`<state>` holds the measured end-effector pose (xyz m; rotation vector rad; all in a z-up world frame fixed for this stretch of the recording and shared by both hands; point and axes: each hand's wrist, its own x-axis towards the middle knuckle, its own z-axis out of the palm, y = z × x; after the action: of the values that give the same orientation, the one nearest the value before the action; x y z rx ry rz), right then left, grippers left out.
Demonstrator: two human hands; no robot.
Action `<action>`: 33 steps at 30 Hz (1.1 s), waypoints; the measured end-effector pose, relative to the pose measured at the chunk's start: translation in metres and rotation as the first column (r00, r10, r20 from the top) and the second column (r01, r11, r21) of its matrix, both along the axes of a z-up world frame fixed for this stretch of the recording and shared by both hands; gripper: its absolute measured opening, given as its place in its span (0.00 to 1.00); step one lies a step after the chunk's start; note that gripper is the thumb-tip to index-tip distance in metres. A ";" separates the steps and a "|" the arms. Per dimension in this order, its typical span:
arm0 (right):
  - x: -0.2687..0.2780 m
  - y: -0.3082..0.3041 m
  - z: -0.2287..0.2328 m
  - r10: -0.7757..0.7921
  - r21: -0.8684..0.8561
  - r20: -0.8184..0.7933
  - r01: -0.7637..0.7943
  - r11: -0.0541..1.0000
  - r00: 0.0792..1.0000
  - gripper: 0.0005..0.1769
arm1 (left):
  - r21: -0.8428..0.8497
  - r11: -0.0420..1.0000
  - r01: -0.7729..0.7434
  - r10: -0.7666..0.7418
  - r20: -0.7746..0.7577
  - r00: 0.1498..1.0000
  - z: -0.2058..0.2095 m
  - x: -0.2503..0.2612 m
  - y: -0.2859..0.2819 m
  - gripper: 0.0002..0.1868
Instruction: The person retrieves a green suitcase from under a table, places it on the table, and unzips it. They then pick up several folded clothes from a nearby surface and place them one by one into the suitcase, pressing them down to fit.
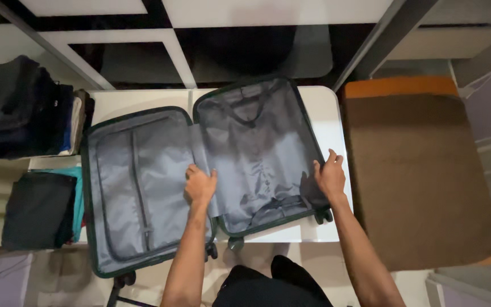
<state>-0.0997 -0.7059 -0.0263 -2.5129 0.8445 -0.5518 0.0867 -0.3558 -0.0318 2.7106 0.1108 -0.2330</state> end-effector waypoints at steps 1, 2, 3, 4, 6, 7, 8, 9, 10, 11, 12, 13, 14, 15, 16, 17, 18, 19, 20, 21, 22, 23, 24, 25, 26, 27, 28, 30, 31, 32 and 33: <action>0.005 -0.006 -0.009 -0.031 0.062 -0.050 0.035 0.997 0.998 0.35 | -0.007 0.999 -0.031 0.031 -0.027 0.999 0.001 0.002 0.001 0.41; 0.008 -0.013 -0.017 -0.002 0.086 -0.197 0.020 0.996 0.980 0.30 | -0.031 0.999 -0.031 0.031 0.004 0.999 0.001 0.000 0.002 0.40; 0.010 -0.020 -0.024 0.030 0.111 -0.338 0.008 0.994 0.941 0.25 | -0.055 0.998 -0.031 0.032 0.035 0.999 0.001 -0.005 0.004 0.40; 0.011 -0.026 -0.032 0.063 0.136 -0.469 0.002 0.991 0.881 0.23 | -0.080 0.996 -0.027 0.033 0.068 0.997 0.001 -0.007 0.005 0.39; 0.010 -0.030 -0.040 0.080 0.156 -0.427 -0.014 0.988 0.901 0.22 | -0.088 0.996 -0.035 0.041 0.070 0.997 0.000 -0.010 0.006 0.38; 0.009 -0.030 -0.041 0.087 0.165 -0.406 -0.021 0.986 0.910 0.22 | -0.093 0.995 -0.039 0.045 0.070 0.997 0.000 -0.012 0.007 0.38; 0.010 -0.032 -0.040 0.095 0.196 -0.395 -0.018 0.981 0.914 0.22 | -0.110 0.993 -0.036 0.045 0.080 0.996 -0.001 -0.011 0.006 0.38; 0.009 -0.034 -0.037 0.103 0.226 -0.383 -0.015 0.974 0.918 0.21 | -0.127 0.991 -0.033 0.045 0.090 0.995 -0.002 -0.011 0.005 0.38; 0.008 -0.034 -0.033 0.112 0.258 -0.371 -0.013 0.966 0.922 0.20 | -0.143 0.989 -0.030 0.045 0.101 0.994 -0.004 -0.010 0.005 0.38; 0.007 -0.034 -0.029 0.108 0.260 -0.371 -0.008 0.966 0.922 0.20 | -0.146 0.989 -0.022 0.036 0.092 0.995 -0.005 -0.008 0.003 0.38; 0.005 -0.032 -0.027 0.107 0.264 -0.373 -0.005 0.964 0.922 0.20 | -0.148 0.989 -0.017 0.029 0.083 0.996 -0.008 -0.005 0.001 0.38; 0.003 -0.030 -0.026 0.107 0.268 -0.375 -0.003 0.963 0.921 0.20 | -0.150 0.989 -0.012 0.023 0.074 0.997 -0.010 -0.004 0.001 0.38; -0.001 -0.029 -0.024 0.091 0.253 -0.376 0.007 0.967 0.922 0.20 | -0.158 0.987 -0.007 0.017 0.060 0.998 -0.012 -0.005 0.000 0.38; -0.008 -0.028 -0.023 0.076 0.238 -0.376 0.017 0.971 0.923 0.20 | -0.166 0.986 -0.002 0.010 0.046 0.999 -0.013 -0.006 0.000 0.38; -0.013 -0.028 -0.022 0.059 0.221 -0.374 0.028 0.975 0.926 0.20 | -0.176 0.984 0.004 0.002 0.036 0.999 -0.013 -0.007 -0.003 0.38; -0.020 -0.029 -0.021 0.046 0.227 -0.372 0.043 0.973 0.927 0.21 | -0.186 0.982 0.028 -0.017 0.058 0.998 -0.014 -0.007 -0.006 0.38; -0.029 -0.029 -0.020 0.032 0.235 -0.372 0.060 0.970 0.928 0.21 | -0.192 0.980 0.052 -0.037 0.078 0.996 -0.015 -0.009 -0.009 0.39; -0.038 -0.029 -0.019 0.019 0.243 -0.372 0.077 0.967 0.928 0.22 | -0.199 0.977 0.076 -0.057 0.098 0.994 -0.015 -0.011 -0.011 0.39; -0.047 -0.030 -0.018 0.008 0.244 -0.361 0.087 0.966 0.933 0.22 | -0.210 0.974 0.090 -0.070 0.099 0.993 -0.014 -0.013 -0.015 0.38; -0.056 -0.032 -0.018 -0.004 0.246 -0.350 0.096 0.965 0.937 0.22 | -0.221 0.970 0.104 -0.083 0.100 0.991 -0.013 -0.015 -0.020 0.38; -0.065 -0.034 -0.019 -0.020 0.246 -0.340 0.109 0.963 0.940 0.22 | -0.233 0.965 0.121 -0.100 0.100 0.990 -0.011 -0.018 -0.026 0.37; -0.075 -0.035 -0.021 -0.037 0.239 -0.317 0.117 0.964 0.948 0.22 | -0.239 0.961 0.137 -0.117 0.097 0.988 -0.007 -0.021 -0.032 0.37; -0.083 -0.038 -0.023 -0.054 0.231 -0.291 0.125 0.965 0.955 0.22 | -0.247 0.957 0.153 -0.133 0.096 0.986 -0.003 -0.024 -0.038 0.37; -0.092 -0.042 -0.026 -0.071 0.222 -0.265 0.132 0.966 0.962 0.22 | -0.254 0.952 0.169 -0.149 0.095 0.984 0.002 -0.027 -0.046 0.37; -0.102 -0.045 -0.029 -0.080 0.193 -0.263 0.134 0.972 0.961 0.23 | -0.267 0.947 0.181 -0.162 0.092 0.983 0.006 -0.029 -0.054 0.37; -0.110 -0.049 -0.032 -0.089 0.164 -0.261 0.135 0.977 0.961 0.23 | -0.280 0.941 0.193 -0.175 0.088 0.981 0.011 -0.031 -0.062 0.37; -0.117 -0.054 -0.036 -0.096 0.136 -0.259 0.135 0.981 0.961 0.24 | -0.291 0.935 0.203 -0.186 0.085 0.979 0.015 -0.033 -0.071 0.37; -0.131 -0.064 -0.041 -0.156 0.156 -0.304 0.211 0.965 0.940 0.27 | -0.280 0.938 0.203 -0.197 0.049 0.979 0.022 -0.037 -0.089 0.37; -0.138 -0.070 -0.042 -0.186 0.164 -0.327 0.250 0.954 0.926 0.29 | -0.275 0.940 0.204 -0.203 0.030 0.979 0.023 -0.039 -0.096 0.37; -0.144 -0.076 -0.042 -0.209 0.152 -0.340 0.272 0.950 0.917 0.30 | -0.285 0.932 0.226 -0.223 0.041 0.974 0.023 -0.042 -0.103 0.37; -0.149 -0.081 -0.041 -0.231 0.140 -0.352 0.294 0.945 0.907 0.31 | -0.294 0.923 0.247 -0.243 0.053 0.969 0.021 -0.044 -0.110 0.37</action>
<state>-0.2485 -0.7872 -0.0668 -2.3612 1.3112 -0.1148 0.0428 -0.4661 -0.0110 2.4179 -0.2518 -0.2775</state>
